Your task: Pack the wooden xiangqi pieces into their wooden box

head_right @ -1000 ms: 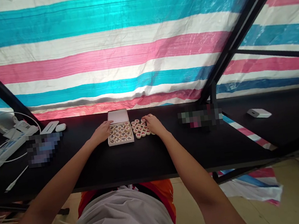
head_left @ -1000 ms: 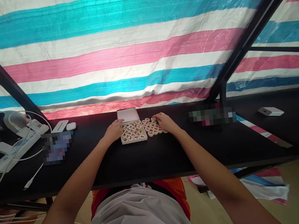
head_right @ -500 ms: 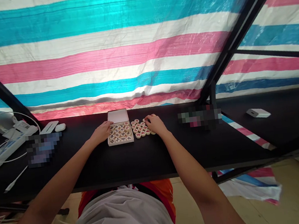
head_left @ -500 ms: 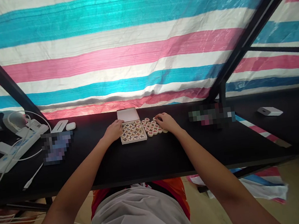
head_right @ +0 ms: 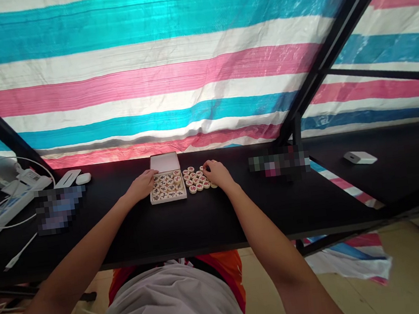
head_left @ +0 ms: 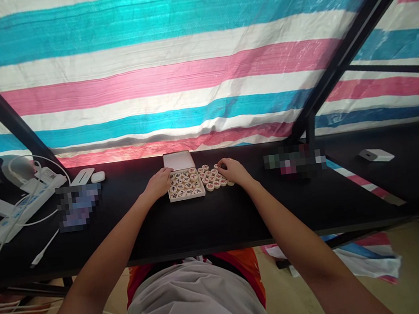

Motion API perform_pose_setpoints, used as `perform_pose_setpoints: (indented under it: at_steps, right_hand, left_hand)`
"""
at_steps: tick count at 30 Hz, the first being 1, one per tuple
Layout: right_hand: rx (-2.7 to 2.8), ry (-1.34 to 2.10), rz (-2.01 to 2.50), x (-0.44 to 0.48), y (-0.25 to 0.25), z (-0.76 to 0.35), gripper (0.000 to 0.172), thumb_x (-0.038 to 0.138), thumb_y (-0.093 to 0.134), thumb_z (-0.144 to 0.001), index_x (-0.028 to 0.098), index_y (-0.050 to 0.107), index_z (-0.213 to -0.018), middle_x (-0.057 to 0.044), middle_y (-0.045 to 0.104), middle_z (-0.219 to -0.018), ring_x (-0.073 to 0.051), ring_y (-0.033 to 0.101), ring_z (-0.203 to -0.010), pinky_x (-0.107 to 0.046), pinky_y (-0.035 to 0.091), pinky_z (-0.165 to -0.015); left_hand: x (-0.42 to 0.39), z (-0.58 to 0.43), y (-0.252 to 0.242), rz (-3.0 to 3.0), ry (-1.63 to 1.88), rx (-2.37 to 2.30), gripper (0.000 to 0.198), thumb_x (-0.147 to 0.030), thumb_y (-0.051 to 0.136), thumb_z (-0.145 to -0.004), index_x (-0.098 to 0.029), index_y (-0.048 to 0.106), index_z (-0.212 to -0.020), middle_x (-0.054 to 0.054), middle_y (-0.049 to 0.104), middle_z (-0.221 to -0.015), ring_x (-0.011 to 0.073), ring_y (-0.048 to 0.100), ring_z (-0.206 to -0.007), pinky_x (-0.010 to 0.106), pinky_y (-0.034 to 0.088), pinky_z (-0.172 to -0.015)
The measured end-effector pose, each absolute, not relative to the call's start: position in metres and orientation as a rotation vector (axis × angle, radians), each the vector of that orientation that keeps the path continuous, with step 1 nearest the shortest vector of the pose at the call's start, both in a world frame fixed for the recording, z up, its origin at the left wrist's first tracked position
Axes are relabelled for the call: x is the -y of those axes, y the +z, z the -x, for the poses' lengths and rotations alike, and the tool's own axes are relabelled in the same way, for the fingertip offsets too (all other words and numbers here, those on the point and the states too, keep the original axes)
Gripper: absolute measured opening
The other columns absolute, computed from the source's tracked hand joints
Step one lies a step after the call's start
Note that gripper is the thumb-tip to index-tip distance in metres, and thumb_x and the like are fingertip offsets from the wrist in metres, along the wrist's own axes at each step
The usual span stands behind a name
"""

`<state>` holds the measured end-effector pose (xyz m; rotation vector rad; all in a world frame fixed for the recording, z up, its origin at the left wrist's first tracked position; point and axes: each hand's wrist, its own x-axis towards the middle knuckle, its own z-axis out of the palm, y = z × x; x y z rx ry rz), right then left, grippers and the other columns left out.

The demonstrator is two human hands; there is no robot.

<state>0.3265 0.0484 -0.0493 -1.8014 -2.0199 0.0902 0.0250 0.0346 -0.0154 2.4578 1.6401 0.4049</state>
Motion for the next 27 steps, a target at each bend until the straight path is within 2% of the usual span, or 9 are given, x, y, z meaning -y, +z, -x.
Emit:
perform_pose_setpoints:
  at_steps: [8,17,27]
  right_hand:
    - [2.049,0.145,1.772,-0.046,-0.045,-0.326,0.016,0.029,0.051,-0.084,0.020,0.063,-0.090,-0.005,0.067,-0.096,-0.018,0.058,-0.085,-0.028,0.041,-0.076]
    - [1.962,0.110,1.793,-0.044,-0.044,-0.324,0.021,0.034,0.050,-0.085,0.019,0.063,-0.091,-0.007,0.065,-0.089,-0.018,0.058,-0.082,-0.028,0.041,-0.073]
    - [1.959,0.173,1.453,-0.031,-0.029,-0.307,0.021,0.034,0.052,-0.084,0.018,0.063,-0.092,-0.005,0.063,-0.086,-0.017,0.058,-0.079,-0.029,0.043,-0.073]
  left_hand:
    - [-0.035,-0.025,-0.017,-2.471,0.416,-1.634,0.040,-0.020,0.031,-0.091,-0.023,0.050,-0.126,0.005,0.050,-0.134,0.0226,0.054,-0.114,0.032,0.045,-0.093]
    - [-0.035,-0.025,-0.017,-2.470,0.400,-1.638,0.040,-0.020,0.031,-0.091,-0.022,0.050,-0.126,0.004,0.049,-0.134,0.0206,0.052,-0.116,0.030,0.044,-0.094]
    - [-0.032,-0.028,-0.012,-2.461,0.385,-1.658,0.039,-0.019,0.032,-0.091,-0.021,0.050,-0.126,0.004,0.051,-0.133,0.0206,0.054,-0.112,0.030,0.045,-0.093]
